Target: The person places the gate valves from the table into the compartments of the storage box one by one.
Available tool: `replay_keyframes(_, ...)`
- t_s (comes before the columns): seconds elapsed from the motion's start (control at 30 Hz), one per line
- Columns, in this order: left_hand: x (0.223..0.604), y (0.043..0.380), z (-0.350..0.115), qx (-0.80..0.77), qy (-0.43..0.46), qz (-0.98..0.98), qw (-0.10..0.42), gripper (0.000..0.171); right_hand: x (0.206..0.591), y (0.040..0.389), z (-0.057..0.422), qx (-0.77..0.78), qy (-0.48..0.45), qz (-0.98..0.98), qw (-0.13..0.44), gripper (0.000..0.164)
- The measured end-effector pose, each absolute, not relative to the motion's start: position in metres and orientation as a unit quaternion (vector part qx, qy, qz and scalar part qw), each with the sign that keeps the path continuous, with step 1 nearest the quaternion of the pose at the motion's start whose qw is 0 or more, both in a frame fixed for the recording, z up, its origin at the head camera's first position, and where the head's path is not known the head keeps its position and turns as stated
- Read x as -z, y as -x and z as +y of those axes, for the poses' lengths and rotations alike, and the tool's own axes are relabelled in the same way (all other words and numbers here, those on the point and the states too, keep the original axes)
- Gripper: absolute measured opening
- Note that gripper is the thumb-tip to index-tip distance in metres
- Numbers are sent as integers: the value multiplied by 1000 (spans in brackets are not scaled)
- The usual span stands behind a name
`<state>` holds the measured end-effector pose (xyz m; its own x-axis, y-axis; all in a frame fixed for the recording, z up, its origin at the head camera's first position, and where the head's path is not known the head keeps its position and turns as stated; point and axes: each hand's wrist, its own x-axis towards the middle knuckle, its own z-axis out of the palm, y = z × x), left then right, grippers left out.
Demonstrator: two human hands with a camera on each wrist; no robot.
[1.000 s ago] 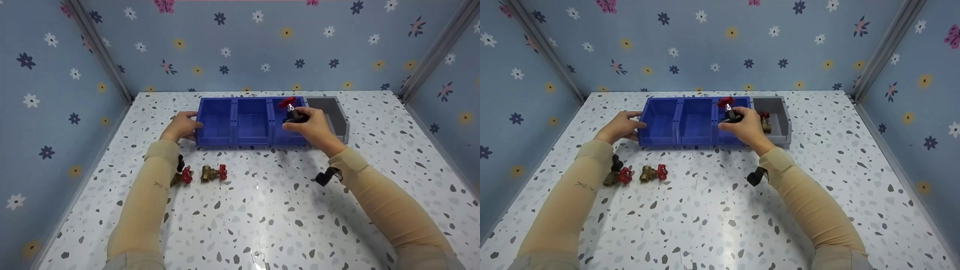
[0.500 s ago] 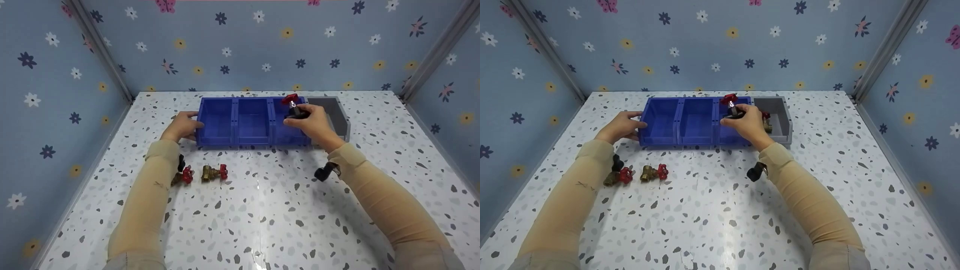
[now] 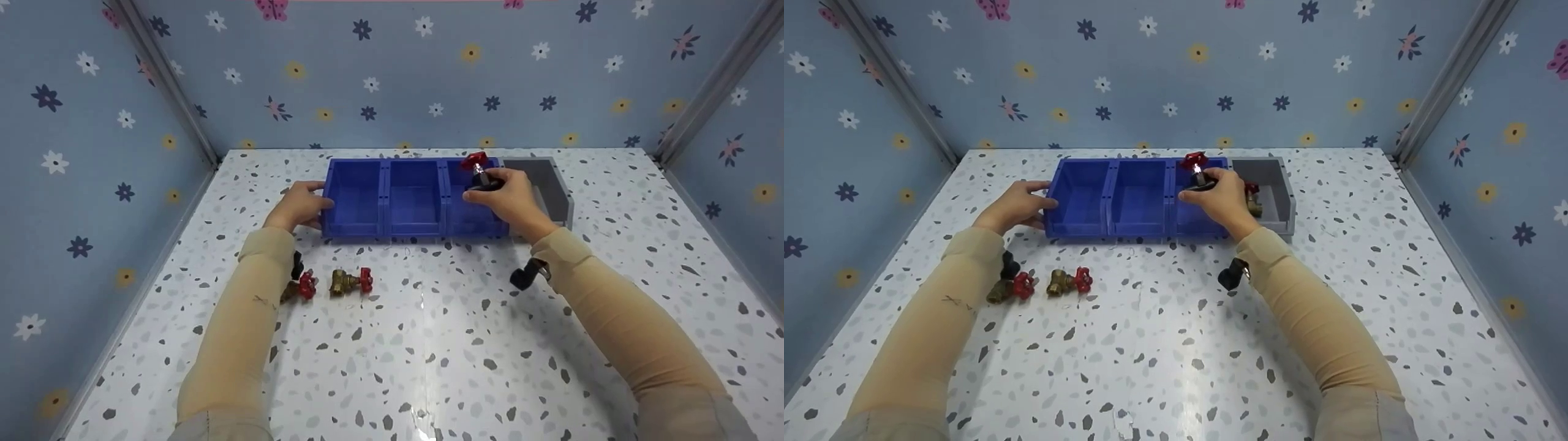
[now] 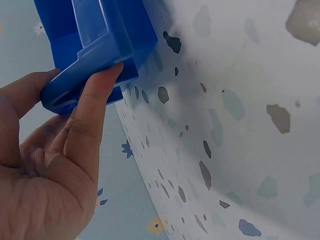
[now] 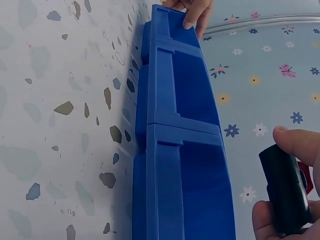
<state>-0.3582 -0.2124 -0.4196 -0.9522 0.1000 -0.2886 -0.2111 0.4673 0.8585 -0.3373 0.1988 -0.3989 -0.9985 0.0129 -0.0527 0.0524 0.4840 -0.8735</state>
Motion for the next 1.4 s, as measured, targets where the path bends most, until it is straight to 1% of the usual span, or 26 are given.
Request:
replay_keyframes(0.27,422,362,-212,-506,40,848,154,65,398,342,198,501,-30,865,21,80)
replay_keyframes(0.5,424,364,-214,-497,39,854,151,64,400,347,196,490,-22,871,15,79)
replay_keyframes(0.73,425,364,-213,-493,46,856,151,66,404,349,194,491,-25,871,13,72)
replay_keyframes(0.93,422,361,-213,-488,46,859,149,65,410,351,192,498,-28,866,21,78)
replay_keyframes(1.07,422,361,-213,-493,44,856,150,65,413,351,192,498,-24,867,22,79)
replay_keyframes(1.4,423,361,-213,-492,47,857,149,65,422,353,188,485,-39,872,52,79)
